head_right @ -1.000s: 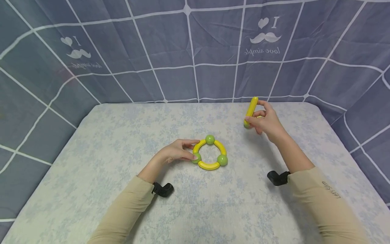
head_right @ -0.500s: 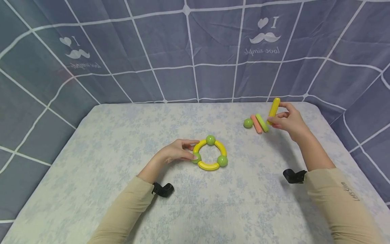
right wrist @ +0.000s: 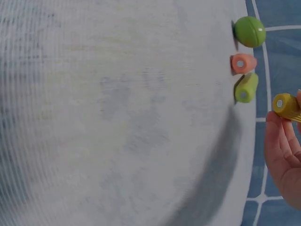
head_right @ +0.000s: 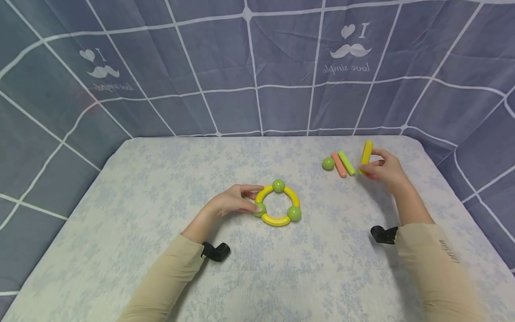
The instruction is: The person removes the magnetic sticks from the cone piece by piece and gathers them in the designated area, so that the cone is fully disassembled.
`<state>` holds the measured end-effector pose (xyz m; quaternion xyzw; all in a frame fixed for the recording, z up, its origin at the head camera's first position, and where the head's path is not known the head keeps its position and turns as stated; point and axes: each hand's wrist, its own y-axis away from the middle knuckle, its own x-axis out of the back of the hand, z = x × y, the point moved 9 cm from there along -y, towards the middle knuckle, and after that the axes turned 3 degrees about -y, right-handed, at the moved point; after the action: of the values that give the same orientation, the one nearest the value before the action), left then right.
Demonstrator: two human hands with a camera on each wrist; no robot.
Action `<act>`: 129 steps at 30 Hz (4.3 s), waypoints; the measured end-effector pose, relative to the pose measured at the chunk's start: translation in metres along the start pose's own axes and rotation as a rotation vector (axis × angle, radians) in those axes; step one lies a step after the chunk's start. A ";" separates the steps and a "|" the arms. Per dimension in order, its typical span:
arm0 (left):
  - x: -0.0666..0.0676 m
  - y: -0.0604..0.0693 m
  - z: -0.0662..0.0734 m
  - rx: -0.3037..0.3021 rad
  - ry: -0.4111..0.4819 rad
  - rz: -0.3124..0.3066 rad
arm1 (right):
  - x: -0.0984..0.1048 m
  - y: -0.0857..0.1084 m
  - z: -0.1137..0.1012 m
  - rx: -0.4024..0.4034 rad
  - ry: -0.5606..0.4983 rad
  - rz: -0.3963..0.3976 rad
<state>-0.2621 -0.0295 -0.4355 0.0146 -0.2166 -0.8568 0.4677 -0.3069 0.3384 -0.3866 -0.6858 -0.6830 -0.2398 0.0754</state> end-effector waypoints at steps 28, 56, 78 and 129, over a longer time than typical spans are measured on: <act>-0.001 -0.002 -0.003 -0.020 0.019 -0.006 | -0.016 -0.030 0.034 -0.141 0.086 0.082; 0.001 -0.001 -0.002 -0.004 0.026 -0.010 | -0.022 -0.026 0.034 -0.205 0.084 0.122; 0.002 0.000 0.002 -0.005 -0.039 0.022 | -0.014 -0.004 0.014 -0.069 0.065 -0.111; -0.006 -0.037 0.046 -0.321 -0.598 0.188 | -0.223 0.006 -0.076 0.300 0.280 -0.609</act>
<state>-0.2985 0.0088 -0.4089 -0.3309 -0.2069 -0.7994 0.4568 -0.3076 0.1041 -0.4149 -0.3928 -0.8665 -0.2400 0.1932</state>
